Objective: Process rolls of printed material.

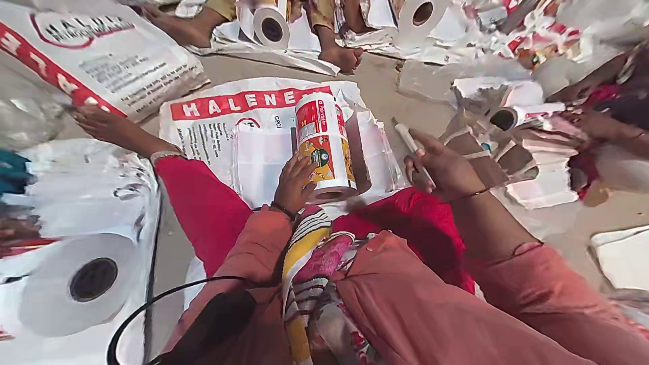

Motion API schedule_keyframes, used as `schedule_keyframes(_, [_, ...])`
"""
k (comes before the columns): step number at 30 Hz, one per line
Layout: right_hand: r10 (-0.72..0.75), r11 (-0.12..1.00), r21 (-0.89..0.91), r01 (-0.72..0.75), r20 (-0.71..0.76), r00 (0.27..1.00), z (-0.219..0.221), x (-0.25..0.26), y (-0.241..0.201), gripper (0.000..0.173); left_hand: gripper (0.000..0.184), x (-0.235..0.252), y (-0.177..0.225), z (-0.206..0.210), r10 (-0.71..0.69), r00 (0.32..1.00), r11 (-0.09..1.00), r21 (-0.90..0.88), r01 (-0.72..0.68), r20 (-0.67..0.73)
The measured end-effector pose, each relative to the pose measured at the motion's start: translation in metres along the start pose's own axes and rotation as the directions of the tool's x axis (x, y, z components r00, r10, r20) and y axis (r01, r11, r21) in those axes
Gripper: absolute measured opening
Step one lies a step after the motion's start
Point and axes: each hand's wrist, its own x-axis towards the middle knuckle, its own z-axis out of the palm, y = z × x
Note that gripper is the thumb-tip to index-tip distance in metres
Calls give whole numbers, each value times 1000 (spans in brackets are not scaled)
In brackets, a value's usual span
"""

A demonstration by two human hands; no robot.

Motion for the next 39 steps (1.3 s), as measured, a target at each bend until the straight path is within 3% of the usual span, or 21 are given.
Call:
schedule_keyframes(2, [-19,971,233,42,-102,995,0,5,23,50,47,11,11,-9,26,999,998,53,-27,25])
schedule_keyframes(6, [97,907,420,-23,-156,983,2,33,84,48,48,51,31,-22,84,979,974,192,-119,183])
schedule_keyframes(9, [148,916,393,-81,-142,979,-1,46,103,51,50,84,39,-25,53,938,931,322,-170,342])
schedule_keyframes(13, [38,967,256,-19,-68,997,-17,51,101,53,49,120,39,-10,87,847,864,384,-326,524])
schedule_keyframes(20, [44,927,374,-37,-11,999,-25,51,98,53,49,173,19,-2,189,855,797,433,-422,484])
schedule_keyframes(24, [49,903,428,-45,1,999,-29,52,93,52,62,168,5,0,234,899,782,478,-400,369])
schedule_keyframes(30, [93,892,443,-90,14,996,-26,56,89,51,72,167,4,3,275,887,791,437,-428,370])
schedule_keyframes(39, [99,893,443,-82,-14,995,-24,55,90,51,70,159,7,6,295,903,807,424,-410,311])
